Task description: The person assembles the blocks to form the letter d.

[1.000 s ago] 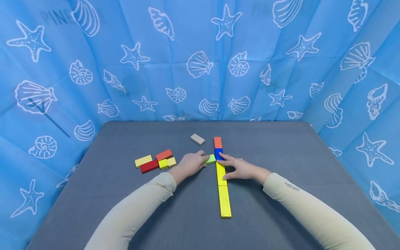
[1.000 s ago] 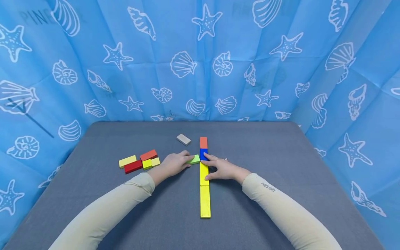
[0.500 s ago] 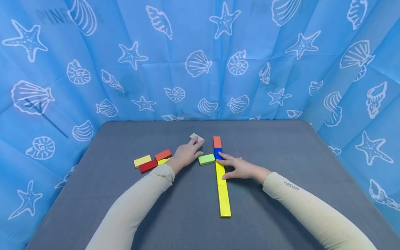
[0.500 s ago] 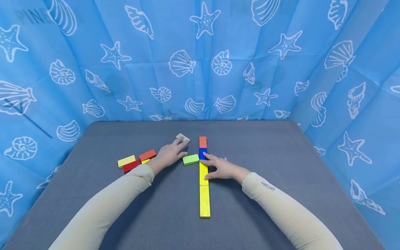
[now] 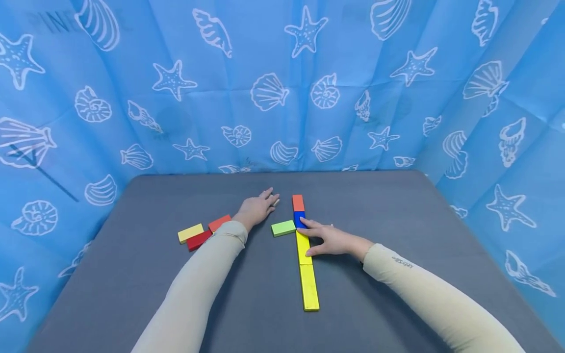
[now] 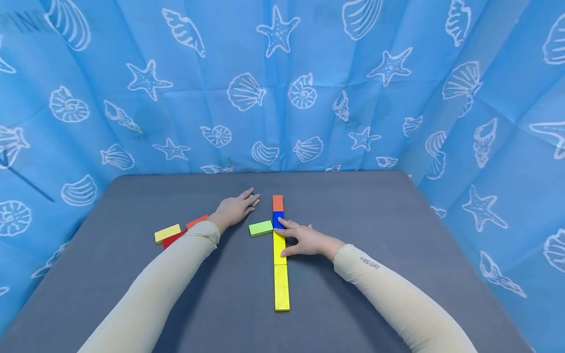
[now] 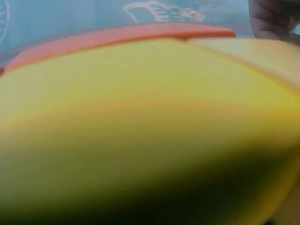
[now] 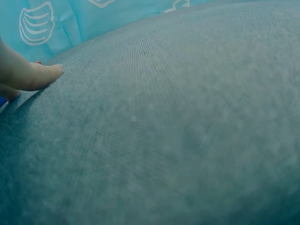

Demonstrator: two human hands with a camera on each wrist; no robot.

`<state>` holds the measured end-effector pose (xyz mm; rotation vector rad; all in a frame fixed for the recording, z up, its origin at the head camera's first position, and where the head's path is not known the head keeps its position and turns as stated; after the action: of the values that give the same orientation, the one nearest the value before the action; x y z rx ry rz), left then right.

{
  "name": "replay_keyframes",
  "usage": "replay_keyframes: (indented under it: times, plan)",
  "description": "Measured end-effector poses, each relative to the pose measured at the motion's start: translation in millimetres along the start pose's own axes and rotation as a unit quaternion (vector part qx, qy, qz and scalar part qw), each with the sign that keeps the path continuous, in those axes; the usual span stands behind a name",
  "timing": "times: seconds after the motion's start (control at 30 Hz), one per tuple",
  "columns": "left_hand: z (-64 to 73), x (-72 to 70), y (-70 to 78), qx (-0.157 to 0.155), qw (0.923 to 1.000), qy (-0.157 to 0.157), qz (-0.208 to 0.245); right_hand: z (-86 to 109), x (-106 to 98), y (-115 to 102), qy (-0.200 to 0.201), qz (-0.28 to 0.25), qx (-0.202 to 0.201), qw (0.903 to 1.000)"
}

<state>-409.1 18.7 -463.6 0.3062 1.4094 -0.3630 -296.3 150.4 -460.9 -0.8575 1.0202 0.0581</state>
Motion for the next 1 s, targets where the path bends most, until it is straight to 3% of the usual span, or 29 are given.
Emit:
replay_keyframes:
  times: [0.13, 0.33, 0.43, 0.57, 0.7, 0.8, 0.87, 1.0]
  plan:
    - [6.5, 1.3, -7.4, -0.007, 0.9995, -0.022, 0.021, -4.3, 1.9, -3.4, -0.006, -0.002, -0.002, 1.0]
    - [18.7, -5.0, -9.8, 0.009, 0.9999, -0.012, 0.006, -7.1, 2.8, -1.1, -0.009, 0.005, 0.008, 0.9999]
    - [28.4, -13.2, -10.2, 0.019, 0.9997, 0.013, -0.005, -6.9, 3.2, -0.9, -0.01, 0.002, 0.009, 0.9999]
    - [48.2, -31.1, -7.1, 0.044, 0.9957, 0.082, 0.001, -5.3, 2.1, -0.6, -0.005, 0.001, 0.005, 1.0]
    - [75.7, -47.3, 2.6, 0.094, 0.9788, 0.18, 0.025, -2.9, 1.1, 2.2, -0.002, 0.006, 0.003, 1.0]
    - [97.4, -51.3, 10.1, 0.122, 0.9654, 0.227, 0.037, -1.7, 1.2, 4.5, -0.002, 0.008, 0.002, 1.0]
    - [109.5, -49.0, 13.8, 0.127, 0.9643, 0.229, 0.039, -1.6, 1.4, 5.3, -0.003, 0.008, 0.001, 1.0]
    - [124.6, -37.9, 17.4, 0.119, 0.974, 0.19, 0.031, -2.4, 1.2, 4.3, -0.006, 0.006, -0.001, 1.0]
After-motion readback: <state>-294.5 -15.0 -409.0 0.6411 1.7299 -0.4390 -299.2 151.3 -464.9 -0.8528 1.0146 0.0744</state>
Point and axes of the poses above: each hand's wrist, its own z-axis away from the middle knuckle, its own x-axis out of the palm, y = z × x, the point moved 10 cm from there along -z, towards the middle knuckle, and after that the axes turned 4 degrees about -x, right-handed, at the moved point
